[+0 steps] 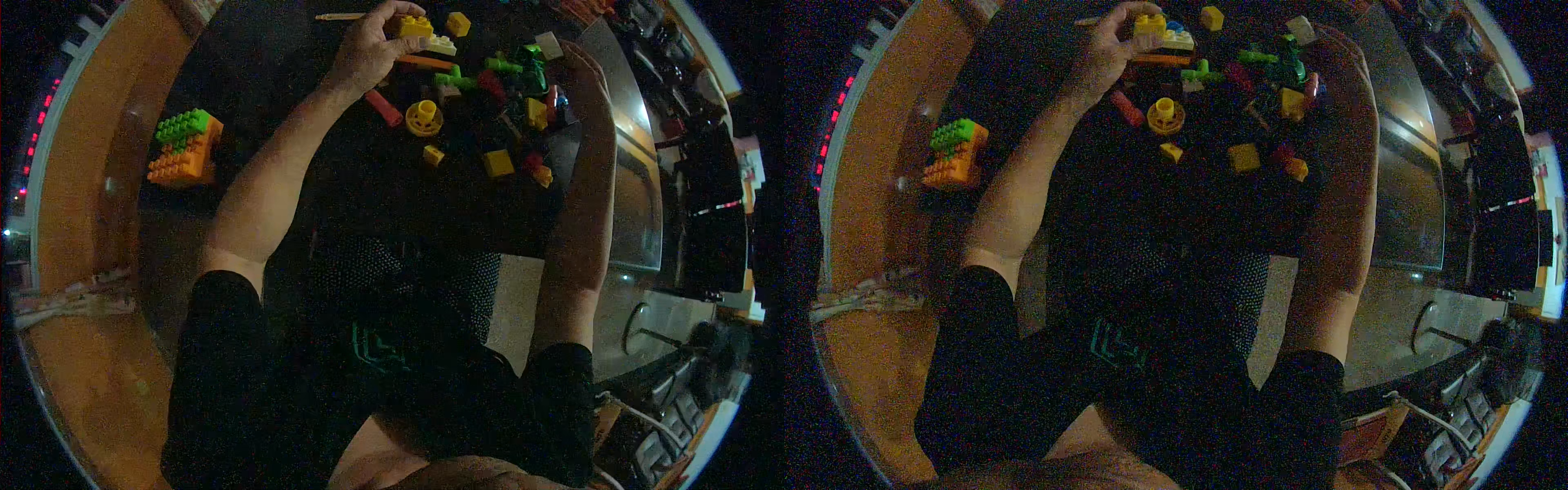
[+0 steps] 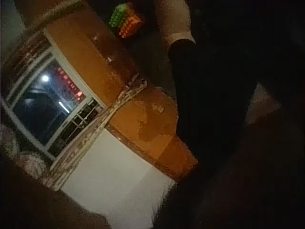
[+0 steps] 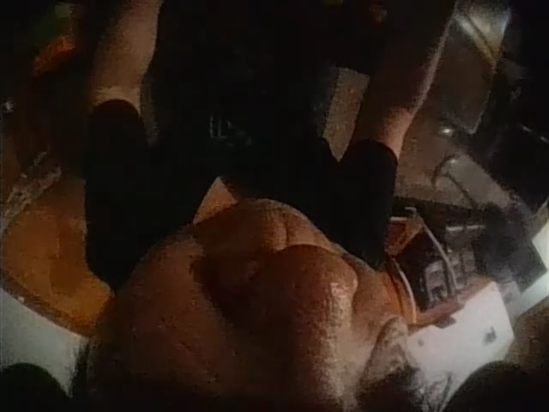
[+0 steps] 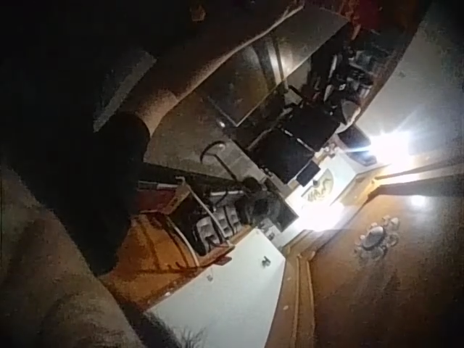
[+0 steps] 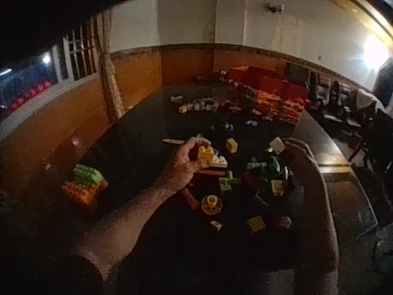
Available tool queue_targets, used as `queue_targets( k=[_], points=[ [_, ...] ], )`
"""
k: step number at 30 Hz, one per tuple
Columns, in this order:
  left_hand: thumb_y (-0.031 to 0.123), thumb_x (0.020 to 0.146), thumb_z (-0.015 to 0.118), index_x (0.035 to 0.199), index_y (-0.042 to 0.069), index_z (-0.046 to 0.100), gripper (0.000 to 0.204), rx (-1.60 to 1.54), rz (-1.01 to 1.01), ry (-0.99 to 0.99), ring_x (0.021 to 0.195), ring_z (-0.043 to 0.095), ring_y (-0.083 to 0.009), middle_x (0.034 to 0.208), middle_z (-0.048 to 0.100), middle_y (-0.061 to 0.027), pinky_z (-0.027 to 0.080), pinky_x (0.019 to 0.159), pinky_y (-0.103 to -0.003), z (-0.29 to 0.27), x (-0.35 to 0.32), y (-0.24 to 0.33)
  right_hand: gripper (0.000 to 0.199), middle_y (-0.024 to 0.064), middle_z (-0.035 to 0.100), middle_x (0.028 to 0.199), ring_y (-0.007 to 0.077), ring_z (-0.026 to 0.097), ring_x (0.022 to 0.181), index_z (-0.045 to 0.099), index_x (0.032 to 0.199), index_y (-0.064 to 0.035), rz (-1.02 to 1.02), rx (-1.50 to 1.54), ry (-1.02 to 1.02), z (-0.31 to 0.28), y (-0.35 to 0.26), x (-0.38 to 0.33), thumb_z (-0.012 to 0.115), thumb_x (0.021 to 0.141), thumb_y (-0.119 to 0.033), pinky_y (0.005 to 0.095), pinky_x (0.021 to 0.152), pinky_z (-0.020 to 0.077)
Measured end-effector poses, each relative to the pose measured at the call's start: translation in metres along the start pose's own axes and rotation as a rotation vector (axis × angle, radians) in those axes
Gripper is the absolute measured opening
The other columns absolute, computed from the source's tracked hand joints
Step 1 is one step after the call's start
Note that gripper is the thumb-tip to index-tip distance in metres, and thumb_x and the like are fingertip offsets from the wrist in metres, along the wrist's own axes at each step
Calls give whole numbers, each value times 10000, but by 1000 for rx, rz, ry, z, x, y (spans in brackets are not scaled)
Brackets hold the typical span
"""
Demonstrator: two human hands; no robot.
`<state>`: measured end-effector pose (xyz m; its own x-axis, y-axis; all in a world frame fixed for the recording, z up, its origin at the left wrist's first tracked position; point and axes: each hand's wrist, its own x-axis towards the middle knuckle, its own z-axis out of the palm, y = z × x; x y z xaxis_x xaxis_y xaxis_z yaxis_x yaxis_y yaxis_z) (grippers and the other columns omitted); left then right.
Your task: Assembling colorful building blocks on a glass table.
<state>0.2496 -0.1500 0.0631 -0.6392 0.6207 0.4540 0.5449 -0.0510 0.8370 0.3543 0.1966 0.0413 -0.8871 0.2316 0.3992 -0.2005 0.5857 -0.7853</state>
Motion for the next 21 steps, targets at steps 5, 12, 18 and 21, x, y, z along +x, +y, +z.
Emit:
queue_targets(
  k=[5, 12, 18, 21],
  points=[
    [167, 865, 624, 1122, 53, 493, 310, -235, 13, 15, 993, 530, -144, 1023, 532, -39, 433, 865, -297, 0, 3, -12, 447, 97, 635, 1005, 173, 612, 906, 482, 1234, 0, 118, -94, -106, 15, 1, 9, 624, 850, -179, 278, 753, 487],
    [218, 864, 622, 1111, 45, 496, 326, -139, 12, 154, 969, 531, -154, 1011, 545, -45, 433, 839, -297, -4, 2, -8, 360, 80, 637, 1053, 176, 608, 954, 572, 1144, -30, -22, 175, -62, 55, -5, 19, 649, 830, -190, 315, 794, 487],
    [230, 857, 631, 1090, 37, 505, 327, 27, -5, 172, 958, 543, -162, 1006, 561, -61, 434, 837, -297, -6, 2, -6, 312, 59, 623, 1075, 180, 603, 978, 616, 1095, -101, -342, -437, -385, 76, -56, -10, 676, 792, -146, 317, 816, 492],
    [232, 851, 640, 1081, 38, 512, 327, -53, 24, 178, 945, 547, -159, 993, 567, -55, 437, 834, -296, -2, 4, -7, 283, 59, 623, 1062, 181, 600, 988, 628, 1069, -101, -420, -543, -445, 69, -65, -13, 675, 793, -144, 323, 815, 495]
  ],
)
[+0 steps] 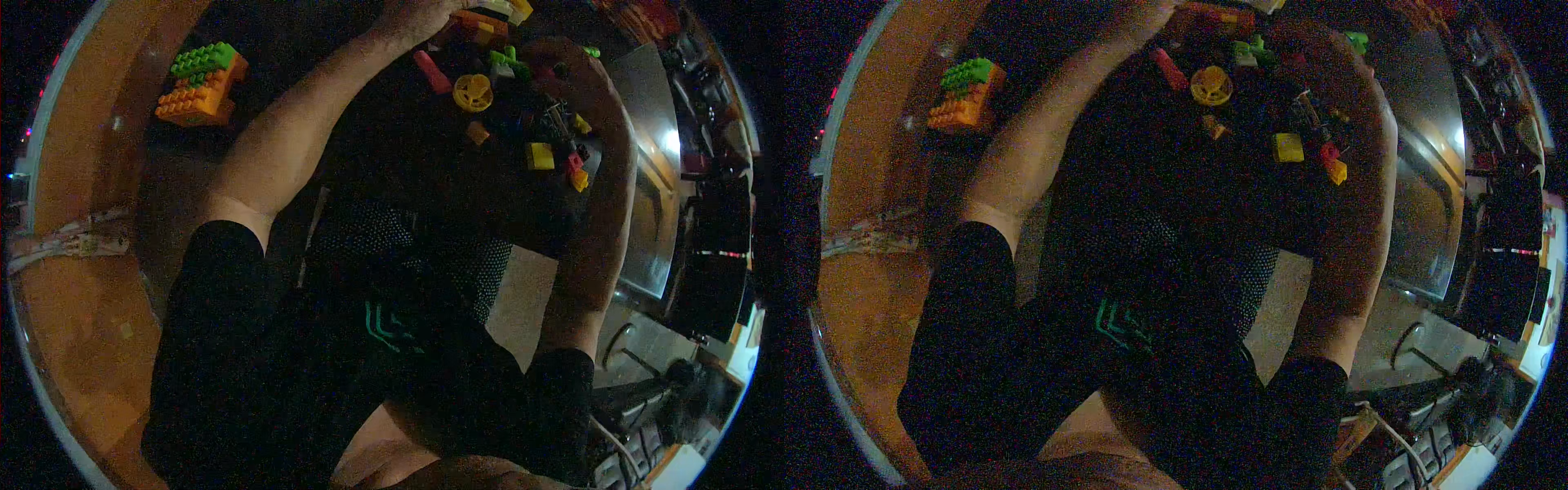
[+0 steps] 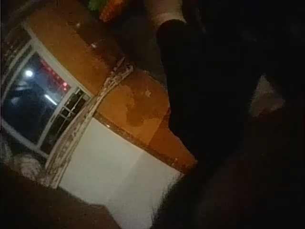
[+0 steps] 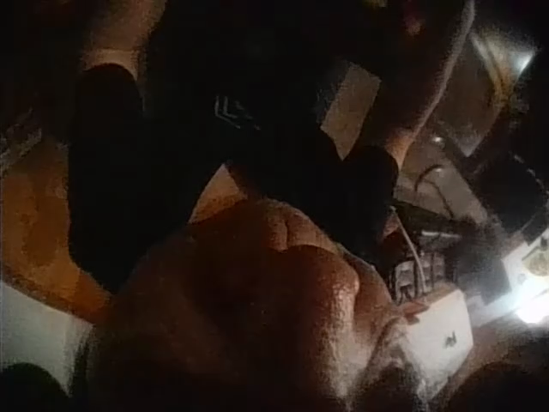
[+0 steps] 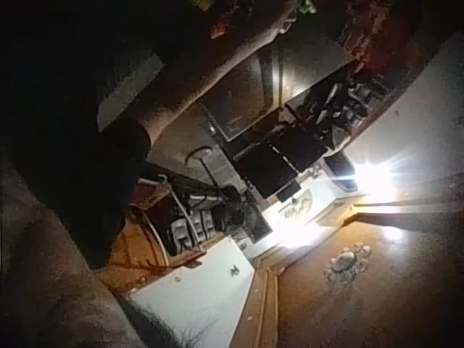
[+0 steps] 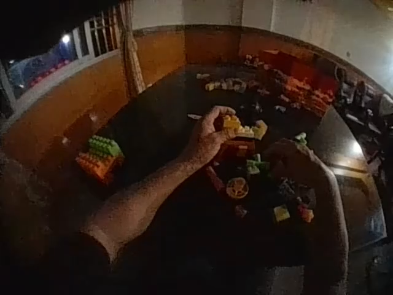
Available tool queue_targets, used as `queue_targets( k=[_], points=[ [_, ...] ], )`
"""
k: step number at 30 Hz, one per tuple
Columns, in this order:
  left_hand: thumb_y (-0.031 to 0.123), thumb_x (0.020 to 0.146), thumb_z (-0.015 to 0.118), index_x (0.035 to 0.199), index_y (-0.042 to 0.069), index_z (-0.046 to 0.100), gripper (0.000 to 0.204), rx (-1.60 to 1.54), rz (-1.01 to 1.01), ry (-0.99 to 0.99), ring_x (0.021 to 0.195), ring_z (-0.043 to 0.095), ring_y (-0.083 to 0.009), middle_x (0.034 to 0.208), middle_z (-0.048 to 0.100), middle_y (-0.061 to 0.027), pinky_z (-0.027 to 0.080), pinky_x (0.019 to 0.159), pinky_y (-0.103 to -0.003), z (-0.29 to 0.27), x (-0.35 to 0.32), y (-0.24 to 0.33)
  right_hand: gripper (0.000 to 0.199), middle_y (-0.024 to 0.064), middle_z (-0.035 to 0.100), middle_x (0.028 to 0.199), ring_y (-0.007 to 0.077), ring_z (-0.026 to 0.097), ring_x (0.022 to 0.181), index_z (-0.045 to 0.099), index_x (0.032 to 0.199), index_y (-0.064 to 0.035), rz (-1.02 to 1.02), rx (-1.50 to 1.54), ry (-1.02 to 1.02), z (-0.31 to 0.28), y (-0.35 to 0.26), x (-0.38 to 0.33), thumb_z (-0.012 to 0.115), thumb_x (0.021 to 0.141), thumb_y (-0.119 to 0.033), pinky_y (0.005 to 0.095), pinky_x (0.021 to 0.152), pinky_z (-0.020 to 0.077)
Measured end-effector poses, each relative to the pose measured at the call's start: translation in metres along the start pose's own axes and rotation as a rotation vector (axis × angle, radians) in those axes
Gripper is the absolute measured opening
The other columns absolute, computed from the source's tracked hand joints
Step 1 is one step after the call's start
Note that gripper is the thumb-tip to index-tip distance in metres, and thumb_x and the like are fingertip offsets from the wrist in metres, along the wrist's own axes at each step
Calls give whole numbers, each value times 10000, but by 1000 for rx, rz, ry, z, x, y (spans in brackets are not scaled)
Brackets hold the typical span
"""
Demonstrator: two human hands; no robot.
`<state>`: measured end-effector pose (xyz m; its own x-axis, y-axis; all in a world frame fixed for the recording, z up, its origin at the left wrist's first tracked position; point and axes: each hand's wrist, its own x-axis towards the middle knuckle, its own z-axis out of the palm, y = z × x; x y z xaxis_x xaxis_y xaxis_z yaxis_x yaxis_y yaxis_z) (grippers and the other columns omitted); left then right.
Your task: Assembling colorful building blocks on a glass table.
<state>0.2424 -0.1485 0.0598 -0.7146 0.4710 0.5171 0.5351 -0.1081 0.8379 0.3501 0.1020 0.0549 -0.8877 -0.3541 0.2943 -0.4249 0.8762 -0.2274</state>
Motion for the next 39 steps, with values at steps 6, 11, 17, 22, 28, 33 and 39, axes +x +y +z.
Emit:
queue_targets(
  k=[6, 11, 17, 22, 28, 33, 39],
  points=[
    [219, 851, 646, 1051, 46, 519, 293, 30, 53, 1, 920, 555, -154, 943, 570, -48, 445, 817, -301, 0, 0, -2, 270, 91, 622, 1028, 215, 610, 958, 628, 1061, -91, 102, 104, 225, 14, 19, 6, 664, 799, -144, 340, 778, 504],
    [162, 850, 641, 1067, 49, 507, 279, 25, -18, -50, 921, 550, -155, 955, 556, -54, 443, 827, -307, -2, -1, 3, 256, 118, 632, 982, 262, 628, 870, 627, 1045, -77, 325, 1128, 324, 50, -18, 17, 639, 816, -193, 365, 740, 503],
    [145, 859, 624, 1124, 40, 486, 316, 161, -5, -4, 1005, 551, -208, 1037, 537, -104, 441, 884, -345, 2, -6, 4, 331, 113, 658, 882, 258, 642, 823, 617, 1086, -84, 130, -180, 47, 35, -57, 25, 655, 798, -242, 369, 719, 497],
    [139, 869, 614, 1169, 36, 468, 349, -295, 5, -56, 1007, 563, -221, 1065, 527, -115, 500, 825, -347, -1, -3, -10, 315, 85, 667, 955, 170, 637, 858, 616, 1115, -93, 279, -39, 93, -7, -68, 31, 631, 818, -196, 325, 733, 502],
    [122, 869, 616, 1193, 38, 446, 375, -467, -196, -222, 964, 584, -201, 1098, 526, -108, 543, 779, -337, 1, -3, 5, 263, 61, 647, 1019, 147, 604, 934, 621, 1100, -48, 340, 538, 543, -16, -54, 24, 607, 849, -123, 274, 796, 489],
    [204, 882, 594, 1196, 99, 484, 349, -334, -19, -223, 969, 609, -183, 1040, 593, -94, 544, 807, -312, 13, -13, -2, 280, 71, 680, 975, 142, 648, 852, 643, 1067, -70, 257, 450, 524, -4, -68, 34, 663, 817, -195, 279, 740, 511],
    [131, 856, 638, 1175, 36, 461, 378, -527, -223, -298, 975, 582, -201, 1110, 533, -105, 531, 816, -344, 11, -6, 5, 299, 89, 668, 1021, 133, 641, 889, 632, 1083, -73, 320, 342, 400, -8, -68, 32, 671, 816, -201, 273, 757, 507]
  ],
)
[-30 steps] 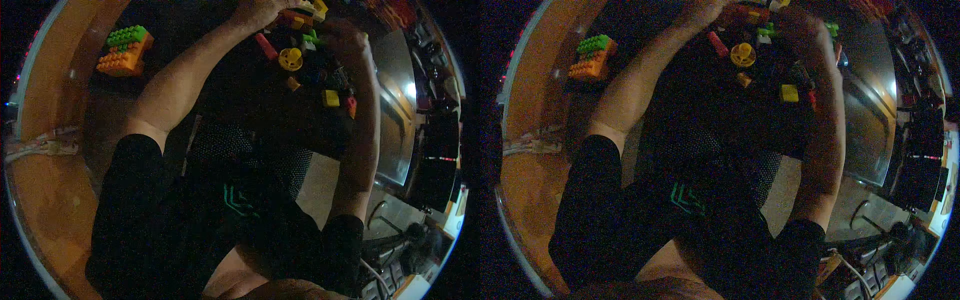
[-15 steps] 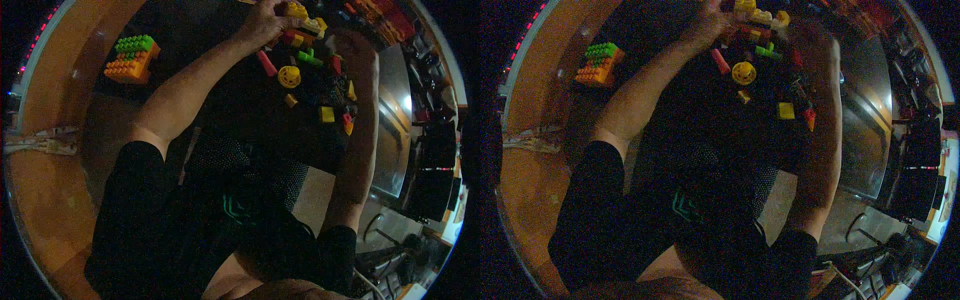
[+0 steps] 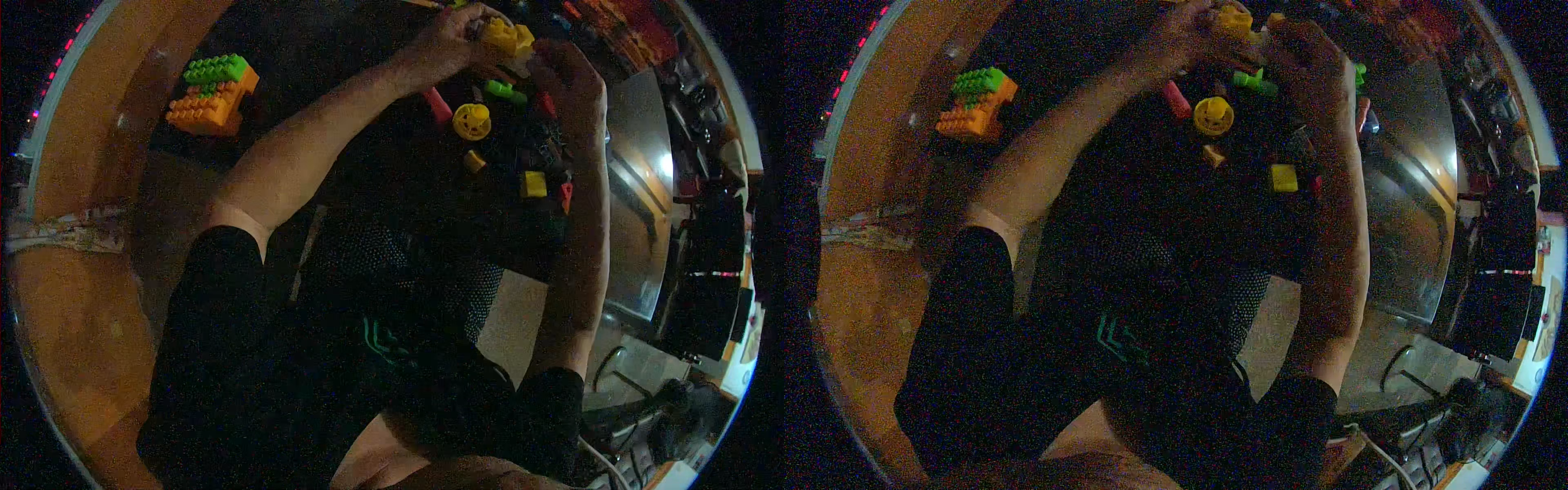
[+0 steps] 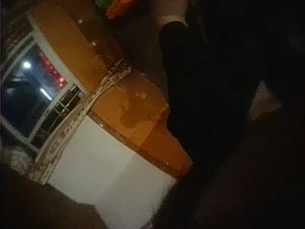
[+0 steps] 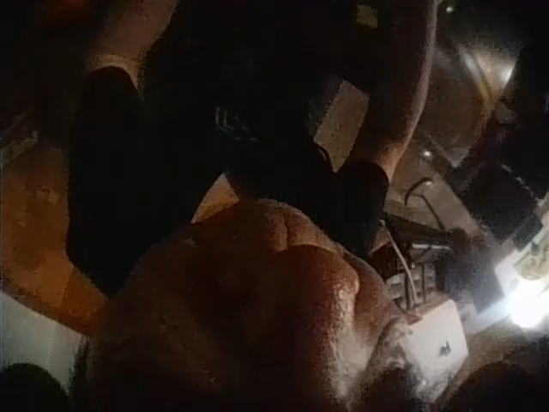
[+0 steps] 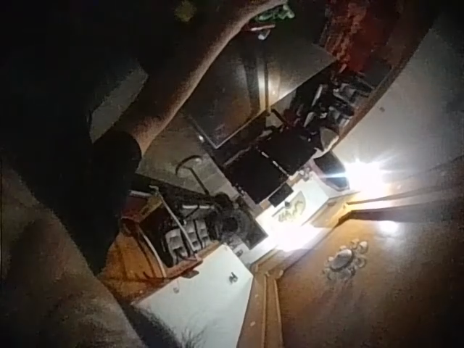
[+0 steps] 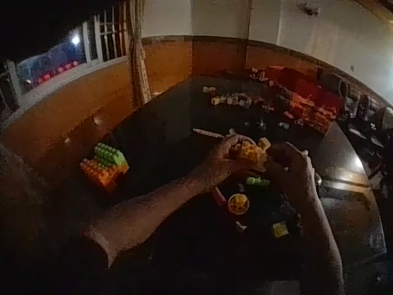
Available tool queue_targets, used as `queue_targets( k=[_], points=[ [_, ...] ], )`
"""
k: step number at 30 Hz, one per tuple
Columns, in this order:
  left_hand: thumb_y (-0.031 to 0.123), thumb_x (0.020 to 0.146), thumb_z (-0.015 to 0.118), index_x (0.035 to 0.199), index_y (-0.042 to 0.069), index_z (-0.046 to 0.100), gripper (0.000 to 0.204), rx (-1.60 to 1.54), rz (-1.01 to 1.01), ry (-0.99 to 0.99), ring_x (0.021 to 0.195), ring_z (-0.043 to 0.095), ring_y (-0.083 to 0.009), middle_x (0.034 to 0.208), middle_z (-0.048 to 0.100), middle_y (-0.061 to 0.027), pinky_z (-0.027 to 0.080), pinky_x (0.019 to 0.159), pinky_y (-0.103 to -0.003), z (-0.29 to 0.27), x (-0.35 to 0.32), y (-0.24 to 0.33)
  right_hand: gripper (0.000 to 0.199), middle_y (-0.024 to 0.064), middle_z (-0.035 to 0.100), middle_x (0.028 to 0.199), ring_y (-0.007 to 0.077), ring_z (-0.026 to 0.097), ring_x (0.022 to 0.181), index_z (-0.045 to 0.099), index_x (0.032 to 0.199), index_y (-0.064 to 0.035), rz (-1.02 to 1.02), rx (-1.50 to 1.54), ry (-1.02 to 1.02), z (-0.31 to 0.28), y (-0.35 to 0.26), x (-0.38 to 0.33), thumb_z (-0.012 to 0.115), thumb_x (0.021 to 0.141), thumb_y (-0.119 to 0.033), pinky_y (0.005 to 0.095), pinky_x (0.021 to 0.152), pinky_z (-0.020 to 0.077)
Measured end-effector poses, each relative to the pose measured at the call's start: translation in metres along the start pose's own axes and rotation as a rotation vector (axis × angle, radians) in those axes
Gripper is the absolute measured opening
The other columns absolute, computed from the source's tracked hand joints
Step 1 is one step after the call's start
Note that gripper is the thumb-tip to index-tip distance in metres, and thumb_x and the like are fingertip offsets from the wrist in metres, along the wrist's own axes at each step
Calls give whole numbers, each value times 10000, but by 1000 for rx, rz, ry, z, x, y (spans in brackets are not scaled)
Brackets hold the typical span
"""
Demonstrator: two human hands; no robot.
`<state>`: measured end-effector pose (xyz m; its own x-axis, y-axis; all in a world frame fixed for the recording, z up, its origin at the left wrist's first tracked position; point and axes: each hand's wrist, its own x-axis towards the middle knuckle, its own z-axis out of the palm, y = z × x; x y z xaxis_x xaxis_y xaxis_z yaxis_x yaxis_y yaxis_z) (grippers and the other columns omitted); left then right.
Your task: Assembling colorful building blocks on a glass table.
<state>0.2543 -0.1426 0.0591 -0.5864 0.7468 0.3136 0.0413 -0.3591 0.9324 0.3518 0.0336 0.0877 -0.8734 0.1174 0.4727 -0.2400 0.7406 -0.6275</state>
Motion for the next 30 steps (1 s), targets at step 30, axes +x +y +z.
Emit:
queue_targets(
  k=[30],
  points=[
    [117, 821, 645, 1143, 32, 438, 392, 170, 231, 436, 905, 575, -176, 1023, 537, -84, 524, 725, -301, -32, 11, -4, 295, 67, 621, 978, 171, 601, 898, 594, 1095, -66, -126, -137, -404, 14, -3, -9, 625, 805, -22, 282, 772, 498]
  ],
)
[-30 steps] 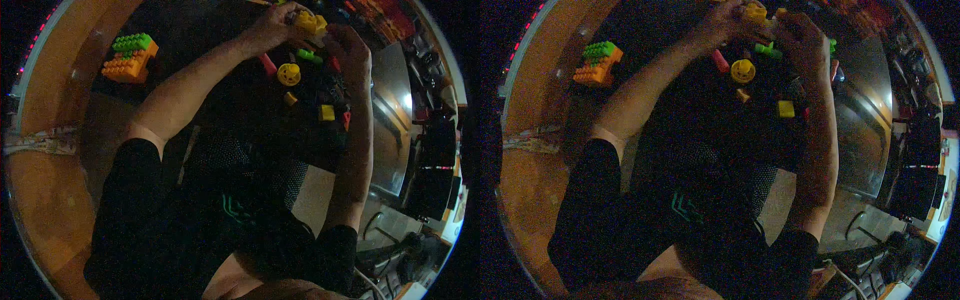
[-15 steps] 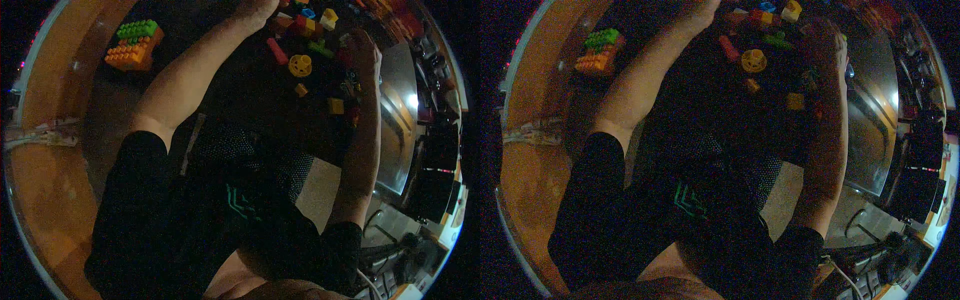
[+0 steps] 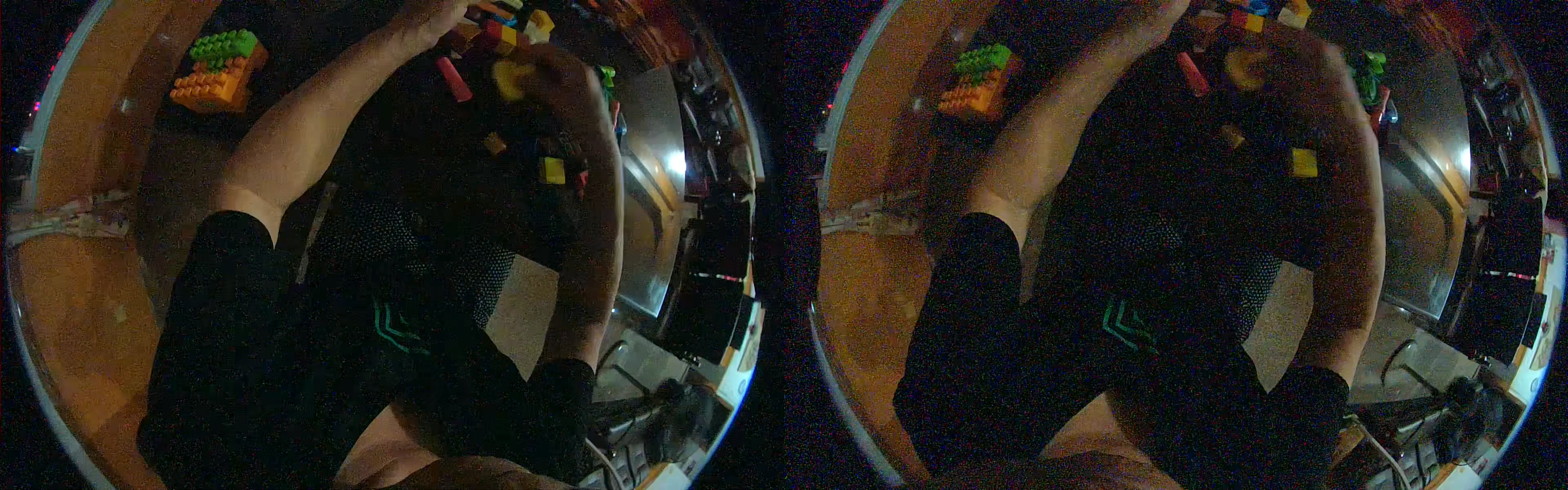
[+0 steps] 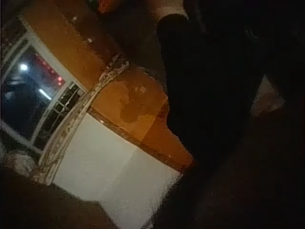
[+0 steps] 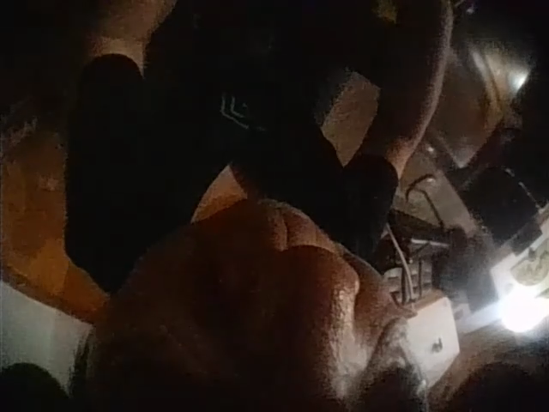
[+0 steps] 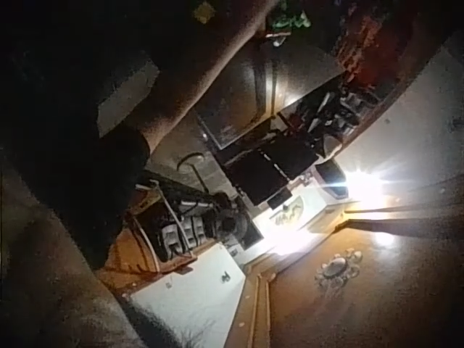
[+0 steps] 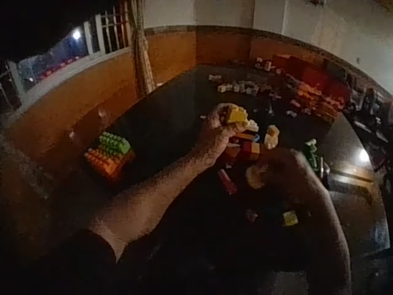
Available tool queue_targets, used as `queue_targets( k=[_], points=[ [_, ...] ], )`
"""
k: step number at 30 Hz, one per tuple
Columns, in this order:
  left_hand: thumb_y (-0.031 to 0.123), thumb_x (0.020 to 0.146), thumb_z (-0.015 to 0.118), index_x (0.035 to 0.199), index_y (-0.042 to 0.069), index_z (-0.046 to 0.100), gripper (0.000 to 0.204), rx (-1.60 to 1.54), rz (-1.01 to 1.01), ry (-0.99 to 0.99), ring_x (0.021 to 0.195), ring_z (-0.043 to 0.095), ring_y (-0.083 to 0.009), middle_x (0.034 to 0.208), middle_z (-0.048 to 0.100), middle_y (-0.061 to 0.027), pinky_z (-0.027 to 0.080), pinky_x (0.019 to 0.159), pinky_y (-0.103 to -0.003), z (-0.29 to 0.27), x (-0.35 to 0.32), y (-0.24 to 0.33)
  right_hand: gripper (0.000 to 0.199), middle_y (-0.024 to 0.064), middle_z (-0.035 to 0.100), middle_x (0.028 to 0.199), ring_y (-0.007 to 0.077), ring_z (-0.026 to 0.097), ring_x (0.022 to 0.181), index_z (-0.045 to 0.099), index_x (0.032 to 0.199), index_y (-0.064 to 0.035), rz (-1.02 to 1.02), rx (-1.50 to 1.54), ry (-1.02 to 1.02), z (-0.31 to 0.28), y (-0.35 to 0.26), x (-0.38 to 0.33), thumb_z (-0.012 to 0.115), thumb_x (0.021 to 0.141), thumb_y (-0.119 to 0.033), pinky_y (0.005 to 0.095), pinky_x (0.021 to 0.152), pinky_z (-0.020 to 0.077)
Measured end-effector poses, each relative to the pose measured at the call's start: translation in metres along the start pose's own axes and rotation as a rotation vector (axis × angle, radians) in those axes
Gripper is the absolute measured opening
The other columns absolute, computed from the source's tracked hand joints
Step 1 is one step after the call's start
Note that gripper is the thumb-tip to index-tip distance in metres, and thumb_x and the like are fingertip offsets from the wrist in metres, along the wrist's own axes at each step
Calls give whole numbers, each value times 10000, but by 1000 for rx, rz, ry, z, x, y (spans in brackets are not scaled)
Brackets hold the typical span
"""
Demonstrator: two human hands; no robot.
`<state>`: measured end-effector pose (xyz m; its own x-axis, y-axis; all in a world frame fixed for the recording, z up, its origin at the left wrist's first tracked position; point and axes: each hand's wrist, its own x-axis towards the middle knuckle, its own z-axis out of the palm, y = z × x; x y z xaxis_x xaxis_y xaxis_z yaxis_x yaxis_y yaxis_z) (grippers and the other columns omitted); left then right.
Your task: Assembling colorful building blocks on a glass table.
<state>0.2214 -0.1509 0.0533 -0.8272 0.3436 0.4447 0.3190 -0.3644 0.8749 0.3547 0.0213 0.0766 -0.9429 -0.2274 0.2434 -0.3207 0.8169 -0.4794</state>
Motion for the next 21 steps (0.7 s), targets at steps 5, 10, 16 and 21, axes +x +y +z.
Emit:
queue_targets(
  k=[5, 10, 16, 21],
  points=[
    [58, 818, 631, 1143, 35, 447, 374, -110, -265, -300, 949, 584, -211, 1067, 536, -115, 532, 792, -332, 14, -15, 25, 250, 90, 610, 1014, 177, 596, 930, 575, 1083, -5, -75, -45, 419, -30, 44, -6, 588, 846, -82, 282, 791, 492],
    [154, 821, 657, 1154, 51, 472, 394, -91, -91, -404, 982, 586, -220, 1061, 559, -112, 528, 814, -345, 17, -24, 10, 382, 148, 543, 1161, 227, 568, 1047, 494, 1199, -17, 49, 1057, 482, -13, 38, 1, 573, 849, -148, 333, 904, 478],
    [218, 853, 631, 1182, 37, 459, 413, -210, -175, -341, 1011, 600, -241, 1056, 586, -111, 534, 845, -372, 20, -23, 5, 396, 172, 497, 1224, 265, 527, 1121, 423, 1257, 7, 38, 1163, 422, -15, 27, 0, 509, 892, -120, 359, 946, 457],
    [195, 844, 642, 1171, 41, 469, 400, -247, -233, -275, 1005, 598, -224, 1034, 594, -110, 517, 862, -358, 20, -24, 13, 334, 161, 587, 1066, 242, 612, 938, 485, 1186, 30, 85, 1306, 594, -23, 31, 1, 526, 875, -83, 328, 812, 526]
  ],
)
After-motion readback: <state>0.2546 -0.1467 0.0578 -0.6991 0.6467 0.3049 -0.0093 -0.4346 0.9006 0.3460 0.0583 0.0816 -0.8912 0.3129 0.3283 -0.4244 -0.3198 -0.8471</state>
